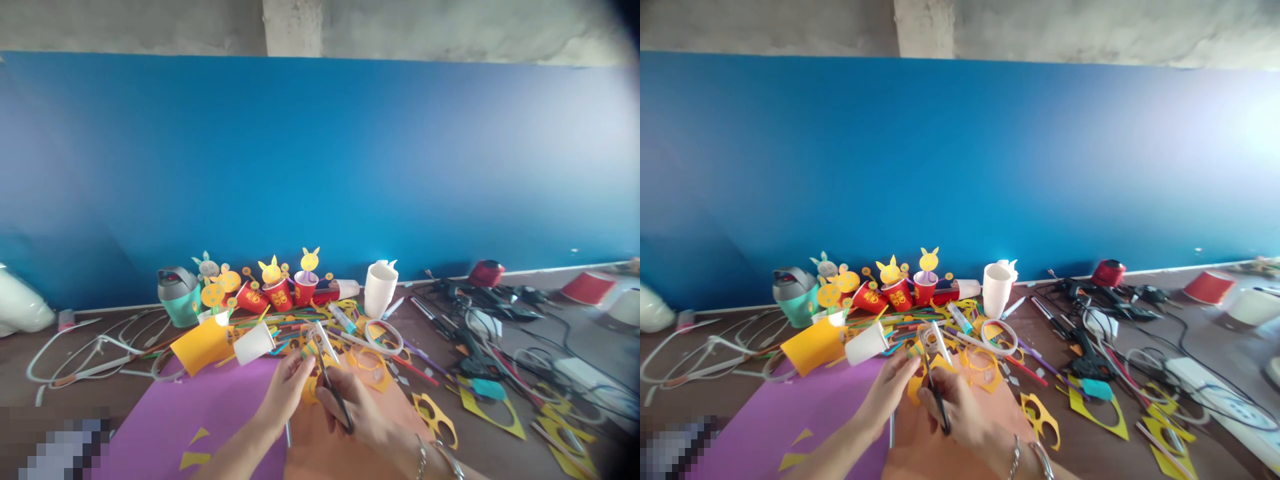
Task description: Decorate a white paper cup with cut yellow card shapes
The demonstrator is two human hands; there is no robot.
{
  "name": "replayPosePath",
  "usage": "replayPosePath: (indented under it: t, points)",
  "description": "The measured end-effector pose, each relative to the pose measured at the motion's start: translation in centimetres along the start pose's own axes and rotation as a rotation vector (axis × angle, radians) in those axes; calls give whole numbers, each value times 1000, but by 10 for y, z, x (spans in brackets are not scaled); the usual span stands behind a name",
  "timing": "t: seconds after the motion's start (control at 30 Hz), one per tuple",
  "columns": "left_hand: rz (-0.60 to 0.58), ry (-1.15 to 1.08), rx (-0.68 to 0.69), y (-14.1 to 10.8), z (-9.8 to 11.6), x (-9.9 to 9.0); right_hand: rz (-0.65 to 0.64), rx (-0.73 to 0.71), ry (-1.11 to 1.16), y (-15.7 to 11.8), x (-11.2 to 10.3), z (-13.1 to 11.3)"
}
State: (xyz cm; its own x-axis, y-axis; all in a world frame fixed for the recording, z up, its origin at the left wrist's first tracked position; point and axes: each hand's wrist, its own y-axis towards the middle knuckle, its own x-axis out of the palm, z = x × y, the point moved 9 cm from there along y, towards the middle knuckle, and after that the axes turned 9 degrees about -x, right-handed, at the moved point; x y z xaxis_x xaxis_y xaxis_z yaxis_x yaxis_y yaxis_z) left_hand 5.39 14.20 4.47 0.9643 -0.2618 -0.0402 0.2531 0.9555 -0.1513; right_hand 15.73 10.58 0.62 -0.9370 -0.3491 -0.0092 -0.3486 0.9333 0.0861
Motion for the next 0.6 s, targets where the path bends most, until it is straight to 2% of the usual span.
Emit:
replayPosePath:
  t: [0.2,0.4,0.6]
  points:
    - [-81,2,71,2,2,4,-17,-13,36,0,2,-3]
    - [-123,-28,60,5,-7,5,-8,-17,-15,-1,2,-2]
    - [-130,-19,62,5,-6,4,-16,19,-46,-3,1,-6]
